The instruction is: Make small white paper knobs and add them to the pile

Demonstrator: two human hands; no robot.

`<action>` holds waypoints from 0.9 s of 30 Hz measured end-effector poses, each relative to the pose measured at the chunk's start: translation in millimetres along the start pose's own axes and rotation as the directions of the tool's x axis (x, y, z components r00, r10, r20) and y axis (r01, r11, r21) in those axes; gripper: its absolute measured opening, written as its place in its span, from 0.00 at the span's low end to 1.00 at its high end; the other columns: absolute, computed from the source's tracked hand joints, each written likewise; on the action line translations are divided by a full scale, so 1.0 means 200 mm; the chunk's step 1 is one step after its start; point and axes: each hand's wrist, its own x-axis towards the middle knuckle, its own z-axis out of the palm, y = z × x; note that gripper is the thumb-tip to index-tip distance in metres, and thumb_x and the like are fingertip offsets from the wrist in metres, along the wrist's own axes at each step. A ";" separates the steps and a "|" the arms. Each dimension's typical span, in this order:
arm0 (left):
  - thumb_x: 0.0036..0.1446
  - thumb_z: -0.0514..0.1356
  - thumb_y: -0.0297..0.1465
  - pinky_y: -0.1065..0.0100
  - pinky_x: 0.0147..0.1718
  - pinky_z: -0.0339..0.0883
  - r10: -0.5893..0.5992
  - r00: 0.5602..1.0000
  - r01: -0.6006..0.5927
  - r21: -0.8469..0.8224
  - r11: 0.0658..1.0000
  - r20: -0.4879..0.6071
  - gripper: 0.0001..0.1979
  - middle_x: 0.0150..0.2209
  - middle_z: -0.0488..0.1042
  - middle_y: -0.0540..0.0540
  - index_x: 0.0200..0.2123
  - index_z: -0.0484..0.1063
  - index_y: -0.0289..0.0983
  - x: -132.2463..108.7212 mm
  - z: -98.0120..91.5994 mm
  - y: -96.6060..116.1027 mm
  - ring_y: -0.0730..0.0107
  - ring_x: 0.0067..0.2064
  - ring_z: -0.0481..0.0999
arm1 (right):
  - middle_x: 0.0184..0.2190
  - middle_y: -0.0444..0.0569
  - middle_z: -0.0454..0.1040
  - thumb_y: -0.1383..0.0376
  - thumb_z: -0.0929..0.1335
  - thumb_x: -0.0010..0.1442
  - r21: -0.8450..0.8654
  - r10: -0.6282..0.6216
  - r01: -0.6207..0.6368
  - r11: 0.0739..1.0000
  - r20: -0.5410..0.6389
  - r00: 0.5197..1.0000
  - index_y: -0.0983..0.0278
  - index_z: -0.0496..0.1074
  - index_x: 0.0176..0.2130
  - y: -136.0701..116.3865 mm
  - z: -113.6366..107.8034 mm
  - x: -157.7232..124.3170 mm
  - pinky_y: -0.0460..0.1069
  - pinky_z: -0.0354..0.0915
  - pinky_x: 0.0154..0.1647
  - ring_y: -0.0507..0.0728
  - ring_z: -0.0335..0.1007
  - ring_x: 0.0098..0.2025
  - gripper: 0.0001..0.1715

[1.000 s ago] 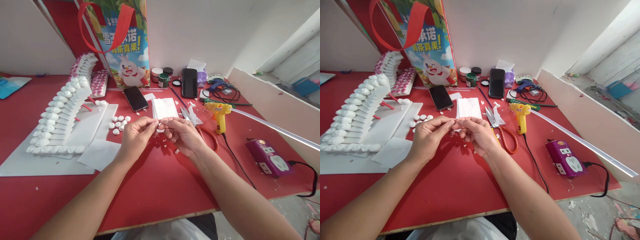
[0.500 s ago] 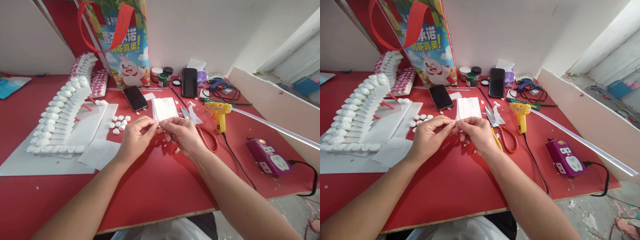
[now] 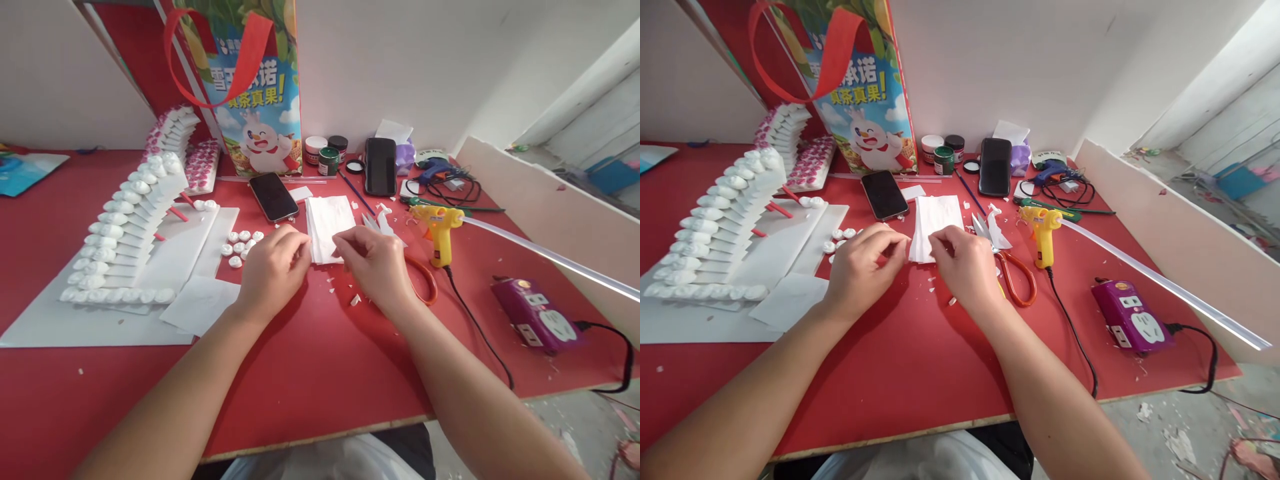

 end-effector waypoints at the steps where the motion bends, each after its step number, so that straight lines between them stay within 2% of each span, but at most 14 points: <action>1: 0.68 0.55 0.28 0.67 0.31 0.63 -0.060 0.998 0.059 -0.043 0.997 -0.015 0.11 0.30 0.76 0.47 0.32 0.72 0.38 0.00 0.00 -0.01 0.69 0.31 0.73 | 0.28 0.47 0.78 0.64 0.68 0.63 -0.119 -0.094 0.088 0.989 -0.048 0.994 0.62 0.76 0.31 0.01 -0.01 0.00 0.50 0.64 0.33 0.54 0.70 0.28 0.09; 2: 0.68 0.56 0.29 0.67 0.32 0.64 -0.115 0.993 0.112 -0.086 0.990 -0.029 0.11 0.30 0.76 0.47 0.31 0.72 0.38 0.00 0.00 -0.02 0.69 0.31 0.73 | 0.31 0.48 0.78 0.65 0.68 0.64 -0.208 -0.171 0.156 0.966 -0.059 0.983 0.62 0.76 0.33 0.03 -0.01 0.01 0.51 0.65 0.36 0.55 0.71 0.32 0.08; 4: 0.67 0.58 0.31 0.67 0.33 0.64 -0.196 0.979 0.186 -0.158 0.970 -0.050 0.12 0.29 0.75 0.47 0.29 0.71 0.38 0.00 -0.01 -0.03 0.68 0.32 0.74 | 0.39 0.51 0.78 0.66 0.69 0.63 -0.310 -0.247 0.232 0.922 -0.009 0.969 0.61 0.76 0.37 0.06 -0.02 0.02 0.53 0.66 0.41 0.58 0.73 0.39 0.03; 6: 0.66 0.60 0.33 0.66 0.33 0.63 -0.227 0.973 0.215 -0.184 0.959 -0.047 0.13 0.28 0.74 0.48 0.27 0.69 0.39 0.00 -0.01 -0.03 0.68 0.30 0.72 | 0.45 0.54 0.76 0.64 0.74 0.59 -0.391 -0.251 0.253 0.885 0.057 0.966 0.61 0.75 0.41 0.08 0.00 0.03 0.56 0.66 0.46 0.62 0.72 0.46 0.08; 8: 0.66 0.60 0.34 0.67 0.32 0.63 -0.231 0.973 0.222 -0.187 0.957 -0.025 0.14 0.27 0.73 0.49 0.26 0.69 0.39 -0.01 -0.01 -0.02 0.69 0.29 0.70 | 0.44 0.55 0.74 0.61 0.77 0.56 -0.459 -0.195 0.218 0.861 0.099 0.976 0.61 0.74 0.41 0.10 0.02 0.04 0.57 0.65 0.48 0.65 0.70 0.48 0.14; 11: 0.68 0.57 0.32 0.68 0.32 0.63 -0.217 0.976 0.214 -0.207 0.955 0.008 0.12 0.27 0.74 0.49 0.30 0.73 0.39 -0.01 0.00 0.00 0.69 0.30 0.71 | 0.40 0.53 0.73 0.63 0.73 0.60 -0.471 -0.118 0.166 0.866 0.130 0.984 0.62 0.72 0.38 0.12 0.03 0.05 0.55 0.64 0.45 0.62 0.69 0.45 0.08; 13: 0.69 0.55 0.31 0.68 0.33 0.65 -0.197 0.980 0.200 -0.234 0.952 0.033 0.11 0.29 0.76 0.48 0.35 0.76 0.38 -0.02 0.01 0.01 0.68 0.31 0.73 | 0.38 0.52 0.72 0.67 0.69 0.62 -0.462 -0.128 0.180 0.868 0.140 0.982 0.62 0.71 0.35 0.12 0.03 0.06 0.53 0.63 0.44 0.60 0.68 0.43 0.02; 18: 0.68 0.57 0.31 0.69 0.34 0.67 -0.162 0.984 0.175 -0.247 0.953 0.074 0.09 0.33 0.80 0.46 0.40 0.78 0.37 -0.03 0.02 0.01 0.68 0.33 0.76 | 0.33 0.50 0.71 0.73 0.65 0.60 -0.458 -0.169 0.210 0.864 0.130 0.977 0.62 0.69 0.29 0.13 0.03 0.07 0.51 0.61 0.40 0.57 0.66 0.36 0.09; 22: 0.67 0.57 0.30 0.69 0.35 0.68 -0.169 0.983 0.180 -0.248 0.952 0.066 0.09 0.34 0.80 0.45 0.41 0.78 0.36 -0.03 0.03 0.00 0.67 0.34 0.76 | 0.36 0.51 0.72 0.68 0.69 0.59 -0.472 -0.147 0.179 0.863 0.105 0.984 0.62 0.69 0.31 0.13 0.04 0.07 0.51 0.62 0.41 0.58 0.68 0.39 0.04; 24: 0.67 0.57 0.30 0.68 0.35 0.68 -0.178 0.981 0.191 -0.233 0.953 0.074 0.09 0.34 0.80 0.45 0.41 0.78 0.37 -0.03 0.03 0.00 0.67 0.34 0.76 | 0.39 0.52 0.72 0.66 0.71 0.59 -0.479 -0.135 0.173 0.861 0.113 0.984 0.62 0.69 0.33 0.13 0.04 0.07 0.52 0.63 0.42 0.59 0.68 0.41 0.05; 27: 0.68 0.57 0.31 0.69 0.35 0.69 -0.165 0.983 0.180 -0.226 0.957 0.082 0.09 0.34 0.80 0.45 0.41 0.78 0.37 -0.03 0.03 0.00 0.67 0.34 0.77 | 0.38 0.52 0.72 0.70 0.67 0.59 -0.491 -0.133 0.181 0.852 0.131 0.982 0.61 0.66 0.30 0.13 0.05 0.07 0.52 0.63 0.42 0.59 0.68 0.41 0.07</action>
